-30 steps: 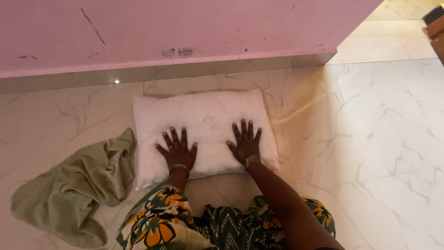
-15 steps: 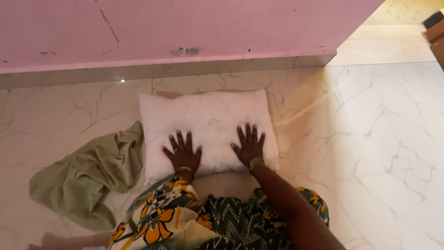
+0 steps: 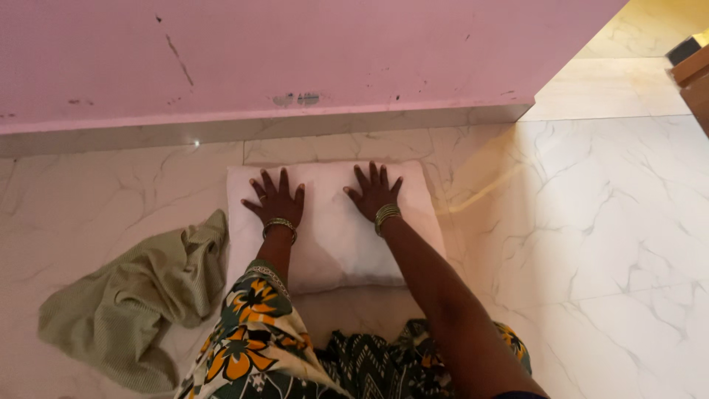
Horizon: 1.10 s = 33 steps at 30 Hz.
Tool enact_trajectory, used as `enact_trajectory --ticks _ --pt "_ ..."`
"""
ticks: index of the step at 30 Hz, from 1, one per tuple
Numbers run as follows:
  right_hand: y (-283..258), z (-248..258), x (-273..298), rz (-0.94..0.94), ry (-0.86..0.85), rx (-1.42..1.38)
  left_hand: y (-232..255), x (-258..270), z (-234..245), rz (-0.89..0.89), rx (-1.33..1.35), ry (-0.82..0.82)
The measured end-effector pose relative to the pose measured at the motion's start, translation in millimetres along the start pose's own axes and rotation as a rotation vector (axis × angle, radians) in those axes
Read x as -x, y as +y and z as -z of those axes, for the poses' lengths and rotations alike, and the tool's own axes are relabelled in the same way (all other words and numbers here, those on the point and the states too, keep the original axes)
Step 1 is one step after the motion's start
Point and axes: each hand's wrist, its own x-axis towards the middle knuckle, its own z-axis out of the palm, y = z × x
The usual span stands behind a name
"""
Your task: The person removes a patterned pillowcase from a pillow, then inserts the pillow into a light green pillowcase and smooths it out.
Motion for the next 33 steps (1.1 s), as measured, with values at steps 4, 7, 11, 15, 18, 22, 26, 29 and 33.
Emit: enact_trajectory --ticks 4,7,11,15,18,22,26,29,33 --pt "-5.1 -26.2 -12.8 -0.008 -0.066 0.079 -11.4 0.1 -19.3 -0.010 -0.105 -0.064" --pt "-4.2 -49.0 -12.8 0.008 -0.040 0.138 -8.3 5.3 -28.9 0.021 -0.157 -0.163" --pt "-1.4 -52.0 -25.4 -0.016 -0.104 0.105 -5.1 -4.7 -21.5 0.040 -0.169 -0.287" --pt "-4.5 -40.3 -31.4 -0.029 -0.149 0.050 0.9 -15.9 -10.5 0.061 -0.181 -0.374" --pt "-3.6 -30.3 -28.5 -0.038 -0.212 0.027 -0.1 -16.2 -4.7 0.079 -0.172 -0.462" --pt "-0.9 -35.1 -30.9 -0.041 -0.227 0.033 -2.1 -12.6 -9.2 0.068 -0.192 -0.410" --pt "1.6 -69.5 -18.2 0.026 0.111 0.090 -8.6 2.1 -28.9 -0.010 -0.223 -0.191" --pt "4.7 -71.7 -12.9 0.056 0.189 0.103 -9.0 2.5 -27.0 -0.016 -0.212 -0.154" --pt "19.1 -35.9 -16.2 0.002 0.022 0.049 8.7 -1.2 -12.7 -0.113 -0.220 0.090"
